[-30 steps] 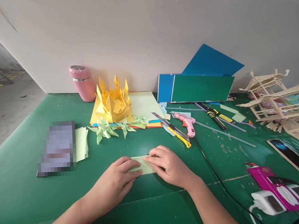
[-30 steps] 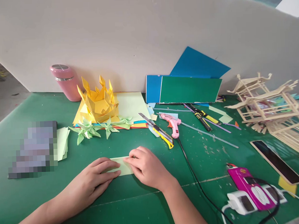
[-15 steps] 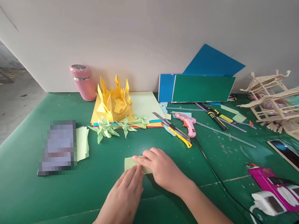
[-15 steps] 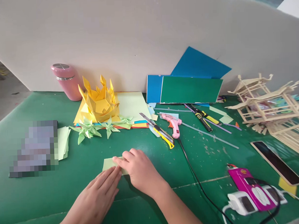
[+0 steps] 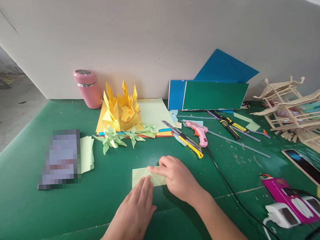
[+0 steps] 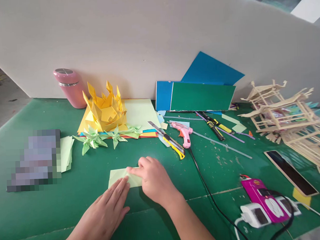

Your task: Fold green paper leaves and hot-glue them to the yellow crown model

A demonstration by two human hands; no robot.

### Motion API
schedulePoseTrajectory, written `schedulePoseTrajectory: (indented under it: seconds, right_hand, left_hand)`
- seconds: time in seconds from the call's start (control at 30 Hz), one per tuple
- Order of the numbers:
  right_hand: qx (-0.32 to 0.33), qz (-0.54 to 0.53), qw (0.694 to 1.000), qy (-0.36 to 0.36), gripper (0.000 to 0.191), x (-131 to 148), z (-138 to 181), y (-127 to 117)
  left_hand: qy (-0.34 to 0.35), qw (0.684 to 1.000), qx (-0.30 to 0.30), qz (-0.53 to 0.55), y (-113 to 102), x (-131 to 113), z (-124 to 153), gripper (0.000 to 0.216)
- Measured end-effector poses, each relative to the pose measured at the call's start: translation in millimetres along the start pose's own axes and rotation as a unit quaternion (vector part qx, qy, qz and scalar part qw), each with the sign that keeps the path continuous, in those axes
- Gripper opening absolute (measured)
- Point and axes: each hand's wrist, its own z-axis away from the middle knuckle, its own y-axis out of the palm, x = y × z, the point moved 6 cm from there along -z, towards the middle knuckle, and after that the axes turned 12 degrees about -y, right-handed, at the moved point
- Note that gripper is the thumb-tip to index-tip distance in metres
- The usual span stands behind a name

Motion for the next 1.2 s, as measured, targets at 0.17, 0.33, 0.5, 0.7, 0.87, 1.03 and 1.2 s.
schedulePoseTrajectory:
  seconds: [0.17,0.33,0.5,0.7,0.87,1.03,1.2]
  right_hand:
    - [-0.066,0.029,0.997,0.031,0.041,-24.2,20.2,-23.1]
    - [-0.131,-0.024,0.991,0.019,0.034,-23.4,18.4,-26.3]
    - [-0.090,-0.078,0.993,0.023,0.023,-7.7,8.9,-10.4]
    - [-0.114,-0.110,0.986,0.053,0.019,-4.6,6.5,-1.9]
    - [-0.127,-0.083,0.987,0.049,0.030,-3.5,5.7,-0.3]
    - [-0.124,-0.074,0.987,0.064,0.026,0.6,2.5,3.2]
    - [-0.163,-0.219,0.956,0.107,0.023,-3.9,1.5,5.7]
  left_hand:
    - [0.006,0.999,0.020,0.046,-7.4,5.8,-6.9,0.037]
    - [-0.020,0.995,0.002,0.097,-17.3,18.4,-16.1,0.035]
    - [-0.030,0.985,-0.008,0.170,-20.3,28.2,-21.2,0.036]
    - [-0.032,0.973,0.014,0.230,-19.9,33.3,-24.4,0.032]
    - [-0.026,0.963,0.036,0.266,-19.2,36.1,-25.7,0.037]
    - [-0.028,0.952,0.049,0.301,-18.8,36.3,-26.7,0.040]
    - [-0.021,0.947,0.053,0.316,-24.5,35.4,-30.1,0.024]
